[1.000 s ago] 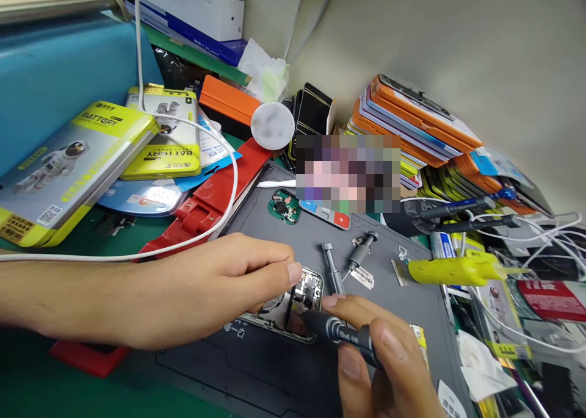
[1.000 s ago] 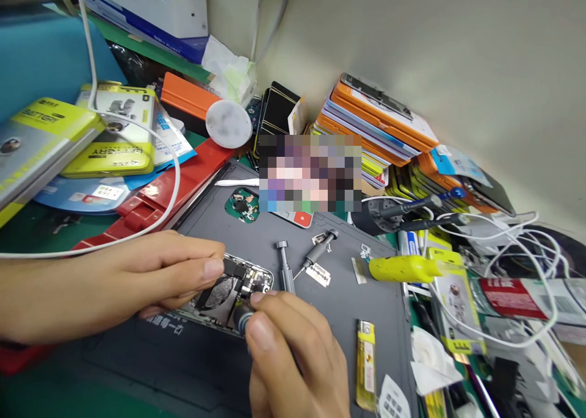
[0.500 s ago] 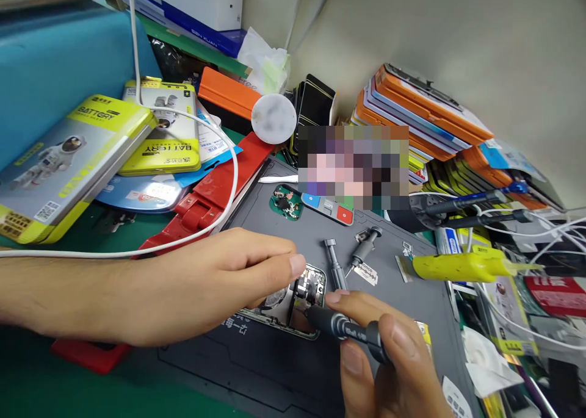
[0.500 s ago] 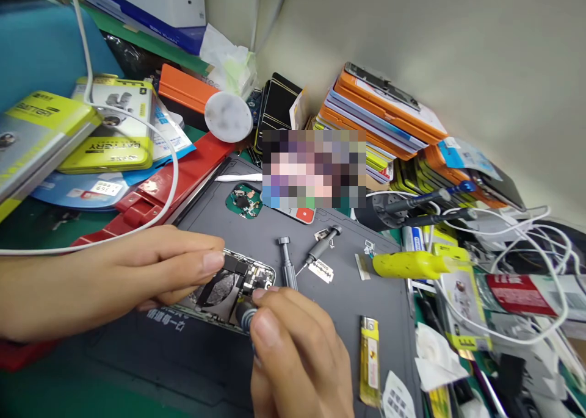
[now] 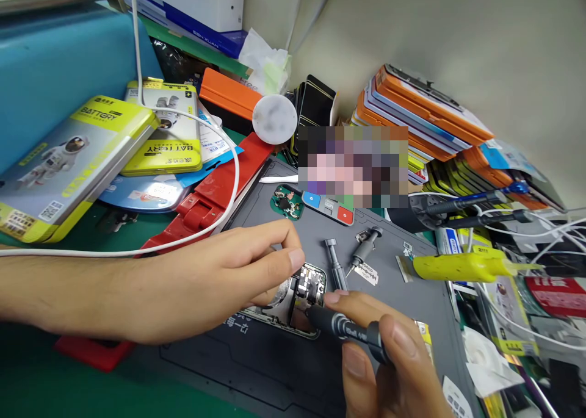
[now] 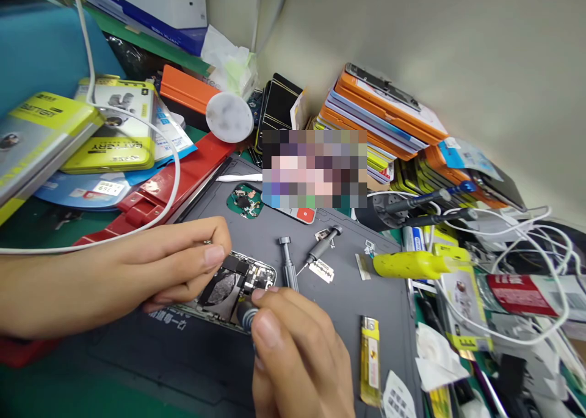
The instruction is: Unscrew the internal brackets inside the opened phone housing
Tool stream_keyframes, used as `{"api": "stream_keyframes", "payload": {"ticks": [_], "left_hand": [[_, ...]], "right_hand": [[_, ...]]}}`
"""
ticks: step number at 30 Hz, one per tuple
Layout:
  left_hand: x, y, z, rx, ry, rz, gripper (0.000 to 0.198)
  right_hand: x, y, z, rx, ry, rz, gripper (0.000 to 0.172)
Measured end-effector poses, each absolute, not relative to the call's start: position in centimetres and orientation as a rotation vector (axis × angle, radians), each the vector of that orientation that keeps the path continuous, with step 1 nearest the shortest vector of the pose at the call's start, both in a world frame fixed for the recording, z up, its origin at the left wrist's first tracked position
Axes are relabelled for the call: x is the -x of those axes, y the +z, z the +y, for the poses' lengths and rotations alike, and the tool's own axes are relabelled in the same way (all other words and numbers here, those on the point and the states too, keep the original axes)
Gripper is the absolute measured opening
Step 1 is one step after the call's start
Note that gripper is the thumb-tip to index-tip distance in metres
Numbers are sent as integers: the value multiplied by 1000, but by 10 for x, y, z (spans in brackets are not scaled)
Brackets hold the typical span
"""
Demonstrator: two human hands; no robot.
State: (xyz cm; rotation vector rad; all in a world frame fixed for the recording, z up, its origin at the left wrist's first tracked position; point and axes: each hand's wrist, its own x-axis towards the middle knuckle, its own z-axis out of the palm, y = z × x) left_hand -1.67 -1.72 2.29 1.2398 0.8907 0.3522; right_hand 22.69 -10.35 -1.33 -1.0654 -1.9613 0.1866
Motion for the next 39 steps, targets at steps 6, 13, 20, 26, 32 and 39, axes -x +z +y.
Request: {"api": "stream_keyframes", "payload": {"ticks": [6,13,20,26,32,39], "left_hand": [[16,25,-15,-1260,313,876,33],[16,22,-15,-1257,268,869,47],[16,22,-14,-1332,245,813,49],[15,18,-15,-1379,269,841,44],[19,19,-18,-1287,378,882,41],[20,9,-21,-1228,411,793,27]], "right_hand": [[-224,-16,-101,1078,207,-1958,86],[-226,-13,-105,1047,215,-1971,89],[-229,-13,-107,1077,277,-2007,92],[-234,-14,-103,1013,238,-2035,90],[-238,-14,-95,991,244,-2069,90],[-241,-17,-89,897,248,-2115,95]]}}
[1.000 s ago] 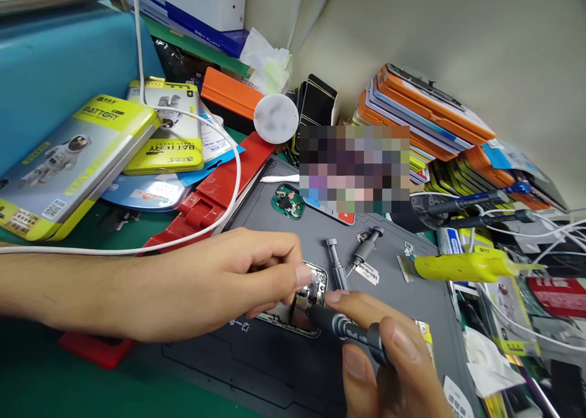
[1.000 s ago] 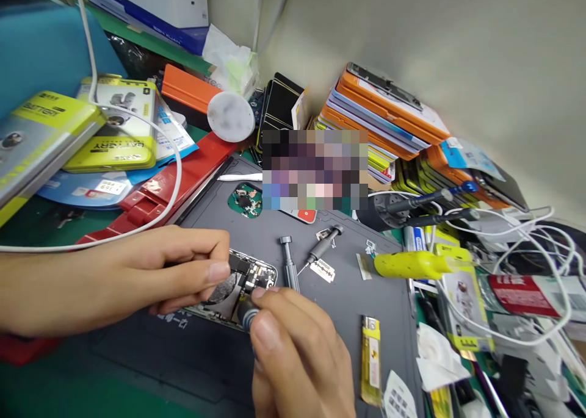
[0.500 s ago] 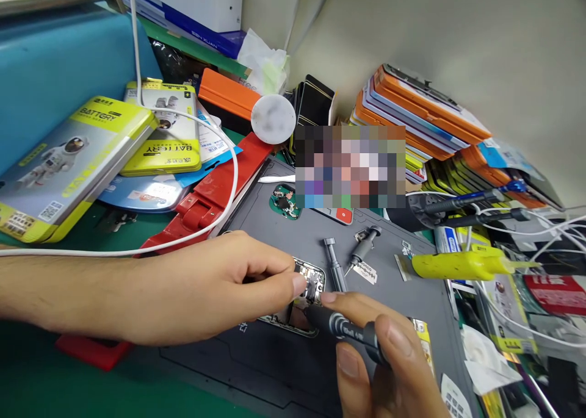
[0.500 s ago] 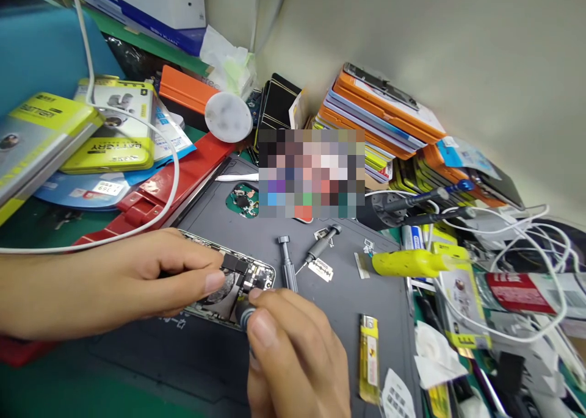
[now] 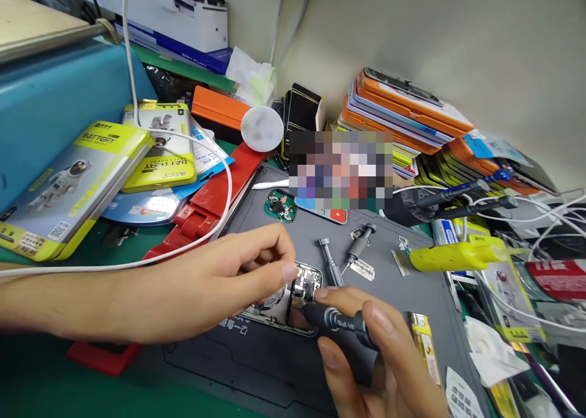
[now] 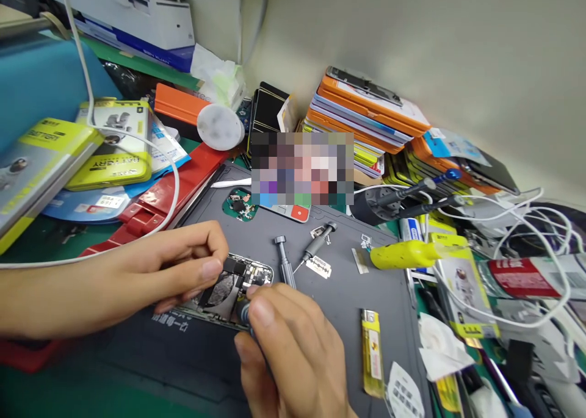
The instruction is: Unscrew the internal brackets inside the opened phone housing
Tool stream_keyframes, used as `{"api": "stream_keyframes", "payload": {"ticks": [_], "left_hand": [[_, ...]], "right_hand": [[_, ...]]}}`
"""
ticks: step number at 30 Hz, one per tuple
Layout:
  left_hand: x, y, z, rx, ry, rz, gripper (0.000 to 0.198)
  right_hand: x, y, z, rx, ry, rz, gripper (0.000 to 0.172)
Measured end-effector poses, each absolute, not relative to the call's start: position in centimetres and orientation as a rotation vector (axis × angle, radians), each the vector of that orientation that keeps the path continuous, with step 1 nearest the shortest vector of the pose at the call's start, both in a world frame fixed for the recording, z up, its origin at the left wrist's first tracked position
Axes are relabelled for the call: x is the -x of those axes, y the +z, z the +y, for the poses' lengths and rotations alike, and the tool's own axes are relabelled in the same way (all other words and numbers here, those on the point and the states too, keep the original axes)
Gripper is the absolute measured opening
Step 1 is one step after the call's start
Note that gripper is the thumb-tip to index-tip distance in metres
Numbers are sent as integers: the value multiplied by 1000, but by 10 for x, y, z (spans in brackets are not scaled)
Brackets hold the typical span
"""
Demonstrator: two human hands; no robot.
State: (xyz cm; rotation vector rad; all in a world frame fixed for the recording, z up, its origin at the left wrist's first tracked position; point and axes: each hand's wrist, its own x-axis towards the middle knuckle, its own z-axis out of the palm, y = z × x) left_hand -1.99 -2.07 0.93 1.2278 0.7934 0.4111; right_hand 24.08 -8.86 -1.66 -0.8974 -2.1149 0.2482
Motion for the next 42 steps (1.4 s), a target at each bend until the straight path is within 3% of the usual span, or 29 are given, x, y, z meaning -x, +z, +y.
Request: {"api": "stream_keyframes", "payload": {"ticks": [4,18,27,32,42], "left_hand": [[18,3,-19,-1299,418,804,17],[16,2,-19,-1228,357,840,23],[12,17,-17,-1236,266,877,27],[15,9,-15,-1251,285,808,23],[17,6,-17,-1216,311,760,14]], "right_hand": [[-239,-17,-86,856,201,-2132,95],[-232,-15,-89,977,236,-1819,95],[-229,-3,-94,1116,705,-1318,67],[-234,-5,-95,1106,852,-1303,63],[-229,-4,-96,1108,835,-1346,58]]}}
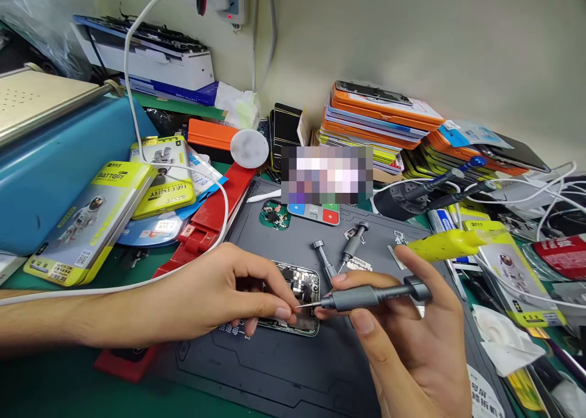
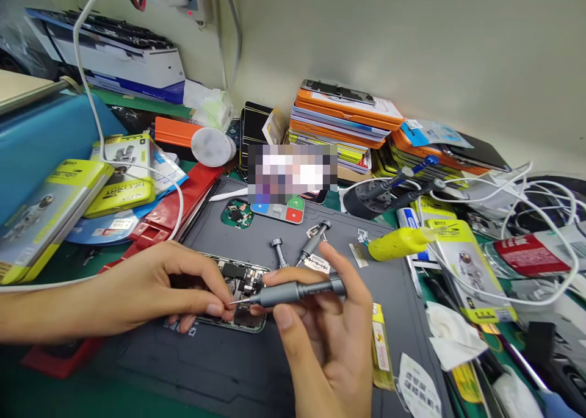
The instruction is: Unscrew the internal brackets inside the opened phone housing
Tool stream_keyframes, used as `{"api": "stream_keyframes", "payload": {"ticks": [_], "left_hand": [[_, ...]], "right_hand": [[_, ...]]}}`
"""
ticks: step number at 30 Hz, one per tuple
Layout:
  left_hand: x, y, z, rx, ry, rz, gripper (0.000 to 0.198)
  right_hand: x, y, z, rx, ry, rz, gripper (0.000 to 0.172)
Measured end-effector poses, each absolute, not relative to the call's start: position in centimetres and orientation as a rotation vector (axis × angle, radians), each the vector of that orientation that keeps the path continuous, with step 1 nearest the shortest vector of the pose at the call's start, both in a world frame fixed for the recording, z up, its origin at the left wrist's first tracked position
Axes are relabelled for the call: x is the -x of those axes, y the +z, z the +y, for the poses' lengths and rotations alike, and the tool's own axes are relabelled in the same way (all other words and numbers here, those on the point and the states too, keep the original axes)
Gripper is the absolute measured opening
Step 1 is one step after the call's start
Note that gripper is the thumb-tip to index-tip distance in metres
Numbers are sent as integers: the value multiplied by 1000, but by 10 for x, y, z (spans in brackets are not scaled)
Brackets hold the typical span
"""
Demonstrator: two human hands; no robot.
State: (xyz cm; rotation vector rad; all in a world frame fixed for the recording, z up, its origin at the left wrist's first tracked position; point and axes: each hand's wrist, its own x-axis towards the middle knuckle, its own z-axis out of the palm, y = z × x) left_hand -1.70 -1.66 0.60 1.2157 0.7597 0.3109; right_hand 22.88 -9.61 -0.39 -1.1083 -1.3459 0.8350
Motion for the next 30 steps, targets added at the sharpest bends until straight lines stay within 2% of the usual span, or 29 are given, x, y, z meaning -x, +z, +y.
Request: {"api": "stream_keyframes", "payload": {"ticks": [13,22,30], "left_hand": [[17,4,-15,-1210,314,797,19],[19,1,-16,-1135,343,733,14],[17,3,-15,-1193,344,744,20]], "right_hand": [[-229,-4,-95,1145,809,-1394,57],[-235,-7,-88,1125,940,-1351,59],[-234,-5,-86,1105,939,-1369,57]]}}
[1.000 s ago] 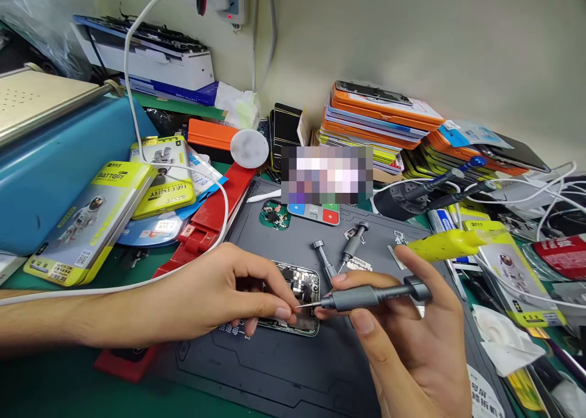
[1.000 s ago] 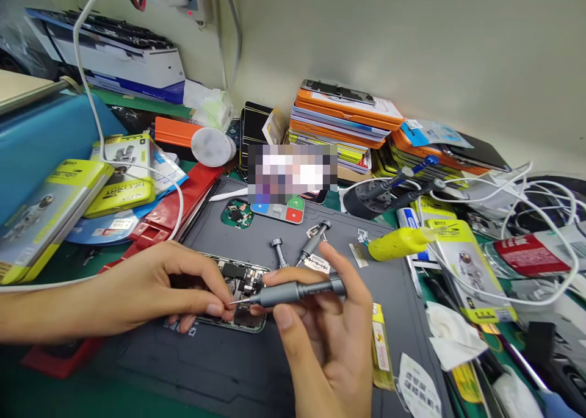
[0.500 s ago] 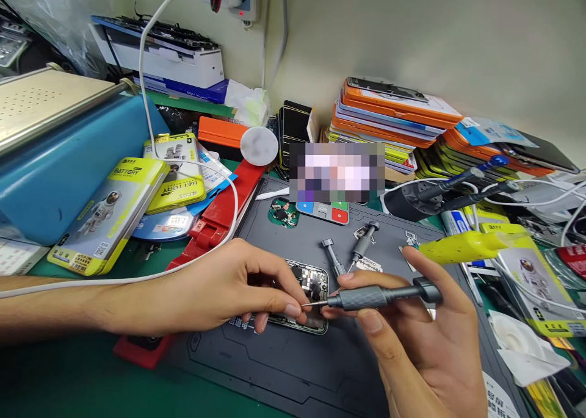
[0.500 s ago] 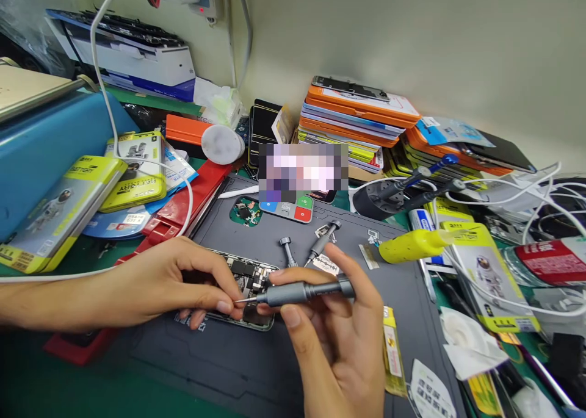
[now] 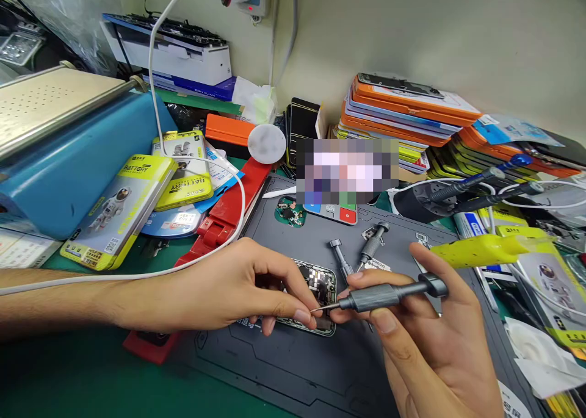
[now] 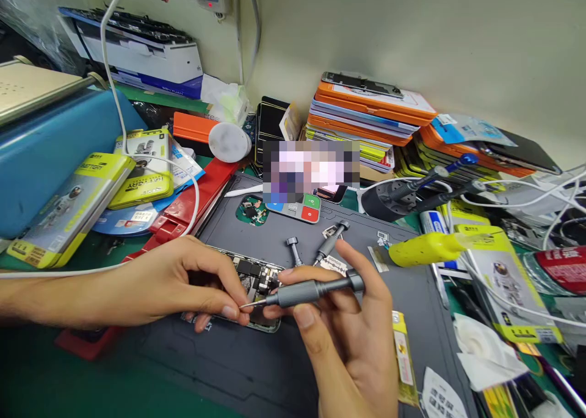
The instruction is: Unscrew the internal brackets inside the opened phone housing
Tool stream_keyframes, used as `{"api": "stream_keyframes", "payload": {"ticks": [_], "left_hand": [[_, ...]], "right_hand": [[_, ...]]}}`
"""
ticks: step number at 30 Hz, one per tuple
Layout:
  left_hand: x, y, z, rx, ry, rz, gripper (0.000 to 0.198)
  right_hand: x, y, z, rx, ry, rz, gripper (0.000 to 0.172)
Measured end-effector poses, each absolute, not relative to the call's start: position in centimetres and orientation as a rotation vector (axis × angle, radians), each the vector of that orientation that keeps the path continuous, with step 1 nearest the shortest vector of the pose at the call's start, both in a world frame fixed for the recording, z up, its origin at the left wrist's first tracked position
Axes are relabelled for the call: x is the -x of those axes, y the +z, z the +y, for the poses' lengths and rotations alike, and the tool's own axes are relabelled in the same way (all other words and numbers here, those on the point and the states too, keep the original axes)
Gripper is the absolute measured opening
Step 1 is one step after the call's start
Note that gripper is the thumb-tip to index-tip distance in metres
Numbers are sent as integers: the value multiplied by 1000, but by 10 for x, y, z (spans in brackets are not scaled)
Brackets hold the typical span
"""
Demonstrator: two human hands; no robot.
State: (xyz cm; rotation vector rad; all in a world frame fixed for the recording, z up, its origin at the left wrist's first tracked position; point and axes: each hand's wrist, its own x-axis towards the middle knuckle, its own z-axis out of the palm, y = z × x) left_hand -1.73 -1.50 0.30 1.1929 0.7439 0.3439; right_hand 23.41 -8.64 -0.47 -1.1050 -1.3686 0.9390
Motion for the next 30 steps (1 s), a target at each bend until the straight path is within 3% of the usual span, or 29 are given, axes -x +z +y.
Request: {"api": "stream_keyframes", "payload": {"ticks": [22,30], "left_hand": [[20,1,-15,-1170,331,685,15],[20,-1,-14,-1168,333,672,17]], "right_hand": [[-229,0,-84,1058,1080,-1229,50],[-231,3,-90,1199,1266,-1009,58]]}}
